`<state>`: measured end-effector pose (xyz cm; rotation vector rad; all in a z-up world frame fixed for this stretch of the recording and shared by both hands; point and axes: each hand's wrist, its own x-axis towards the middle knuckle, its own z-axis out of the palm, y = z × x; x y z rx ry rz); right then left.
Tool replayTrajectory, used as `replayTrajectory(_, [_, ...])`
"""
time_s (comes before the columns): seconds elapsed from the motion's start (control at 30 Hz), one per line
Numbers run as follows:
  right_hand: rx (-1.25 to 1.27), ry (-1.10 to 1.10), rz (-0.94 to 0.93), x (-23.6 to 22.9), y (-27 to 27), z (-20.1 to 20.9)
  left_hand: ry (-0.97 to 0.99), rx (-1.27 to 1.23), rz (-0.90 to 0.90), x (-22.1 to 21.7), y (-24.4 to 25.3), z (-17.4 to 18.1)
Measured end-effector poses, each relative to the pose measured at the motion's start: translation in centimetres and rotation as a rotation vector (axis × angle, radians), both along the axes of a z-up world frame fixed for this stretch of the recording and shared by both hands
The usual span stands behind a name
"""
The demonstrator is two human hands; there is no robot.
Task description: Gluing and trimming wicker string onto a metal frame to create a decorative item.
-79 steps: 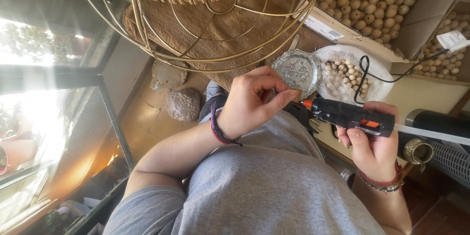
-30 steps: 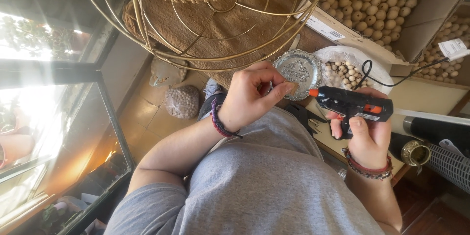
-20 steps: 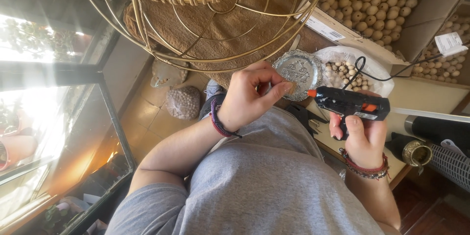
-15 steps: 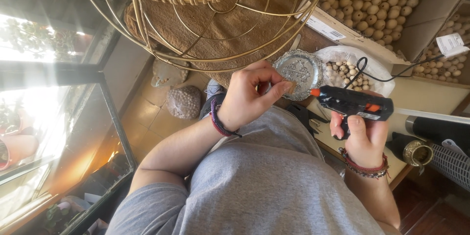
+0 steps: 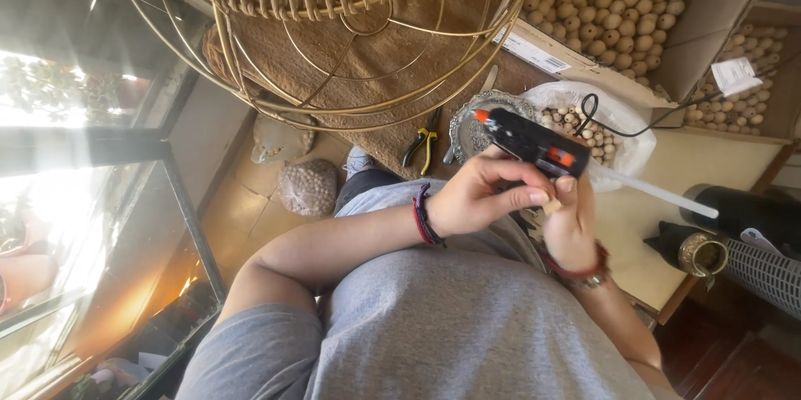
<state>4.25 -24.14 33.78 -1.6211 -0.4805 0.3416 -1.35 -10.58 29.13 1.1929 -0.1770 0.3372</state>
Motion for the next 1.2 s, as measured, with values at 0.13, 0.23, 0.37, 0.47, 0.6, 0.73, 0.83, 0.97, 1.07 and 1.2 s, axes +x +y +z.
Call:
replayTrajectory(0.13, [-0.420, -0.581, 0.112, 0.0, -2.2, 4.9, -0.046, 0.114, 0.136, -0.2, 1.5, 1.9])
replayTrajectory(0.23, [-0.263, -1.030, -0.133, 0.0, -3.3, 5.1, -0.069, 0.176, 0.212, -0.2, 1.9, 2.1])
replayTrajectory(0.37, [-0.337, -1.263, -0.261, 1.8, -3.7, 2.0, -0.162, 0.204, 0.200, 0.2, 1.7, 3.4])
replayTrajectory(0.47, [-0.343, -1.216, -0.303, 1.7, -3.8, 1.4, -0.188, 0.252, 0.196, 0.3, 1.7, 4.7])
replayTrajectory(0.6, [-0.443, -1.089, -0.252, 0.9, -4.8, 0.6, -0.203, 0.352, 0.183, 0.3, 1.7, 4.8])
replayTrajectory(0.73, [-0.376, -0.765, -0.157, 0.5, -5.3, 0.8, -0.230, 0.407, 0.172, 0.3, 2.3, 5.3])
replayTrajectory(0.83, [-0.304, -0.398, -0.085, 0.5, -5.8, -0.4, -0.241, 0.459, 0.161, 0.2, 2.4, 5.1])
replayTrajectory(0.97, [0.198, 0.267, 0.051, 0.8, -5.4, -2.2, -0.252, 0.508, 0.135, 0.3, 3.0, 7.2])
replayTrajectory(1.07, [0.533, 0.601, 0.209, 1.1, -4.9, -2.3, -0.261, 0.533, 0.120, 0.3, 3.2, 7.6])
replayTrajectory(1.2, [0.761, 0.911, 0.403, 1.2, -5.8, -4.0, -0.299, 0.562, 0.087, 0.3, 3.3, 6.7])
